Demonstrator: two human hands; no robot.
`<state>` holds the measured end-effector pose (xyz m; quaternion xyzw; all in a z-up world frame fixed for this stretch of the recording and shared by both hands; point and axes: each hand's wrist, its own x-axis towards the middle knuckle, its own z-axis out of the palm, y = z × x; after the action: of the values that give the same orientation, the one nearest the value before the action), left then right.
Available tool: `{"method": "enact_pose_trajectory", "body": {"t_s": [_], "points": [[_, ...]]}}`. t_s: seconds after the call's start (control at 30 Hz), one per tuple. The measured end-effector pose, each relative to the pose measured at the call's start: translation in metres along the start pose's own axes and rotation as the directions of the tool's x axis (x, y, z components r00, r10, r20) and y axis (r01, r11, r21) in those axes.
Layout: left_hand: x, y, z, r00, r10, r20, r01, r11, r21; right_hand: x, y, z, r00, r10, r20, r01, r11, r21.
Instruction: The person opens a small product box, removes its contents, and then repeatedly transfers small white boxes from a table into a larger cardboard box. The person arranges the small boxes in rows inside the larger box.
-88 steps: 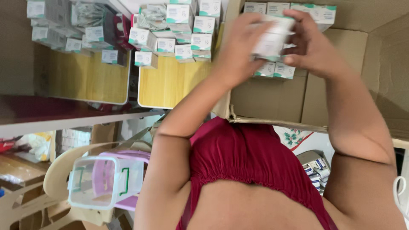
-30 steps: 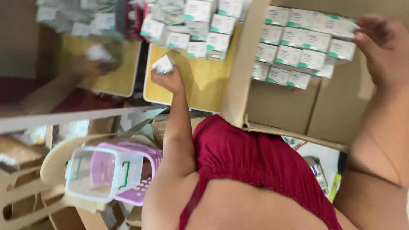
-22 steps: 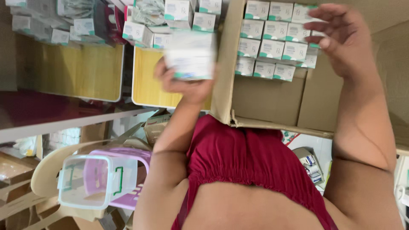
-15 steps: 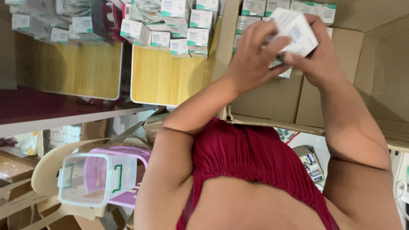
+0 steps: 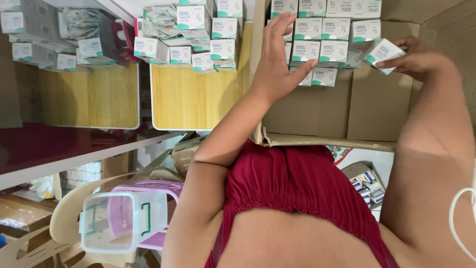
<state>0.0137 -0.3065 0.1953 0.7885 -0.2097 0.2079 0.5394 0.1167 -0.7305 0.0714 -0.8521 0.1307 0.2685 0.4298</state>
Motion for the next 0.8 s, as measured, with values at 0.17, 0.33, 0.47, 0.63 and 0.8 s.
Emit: {"method": "enact_pose_trajectory", "body": {"t_s": [0.17, 0.33, 0.47, 0.63, 0.8], "points": [[0.0, 0.001, -0.005, 0.999, -0.016, 0.034, 0.017, 1.0, -0.024, 0.013, 0.001, 0.0, 0.998, 0.051, 0.026, -0.047, 0.986, -0.162], [-0.001, 0.002, -0.006, 0.999, -0.001, 0.051, 0.002, 1.0, -0.018, 0.011, 0.016, -0.004, 0.992, 0.049, 0.114, -0.055, 0.997, 0.053], [-0.001, 0.001, -0.005, 0.997, -0.017, 0.073, 0.019, 1.0, -0.023, -0.001, 0.028, -0.004, 0.982, 0.121, 0.146, -0.147, 0.973, 0.177], [0.0, 0.002, -0.006, 0.998, 0.005, 0.068, -0.002, 0.999, -0.035, 0.003, 0.0, 0.022, 0.983, 0.118, 0.139, -0.123, 0.992, 0.025], [-0.001, 0.003, -0.006, 0.997, -0.036, 0.073, 0.04, 0.998, -0.044, 0.019, -0.022, 0.056, 0.991, 0.129, -0.023, -0.13, 0.986, -0.103]]}}
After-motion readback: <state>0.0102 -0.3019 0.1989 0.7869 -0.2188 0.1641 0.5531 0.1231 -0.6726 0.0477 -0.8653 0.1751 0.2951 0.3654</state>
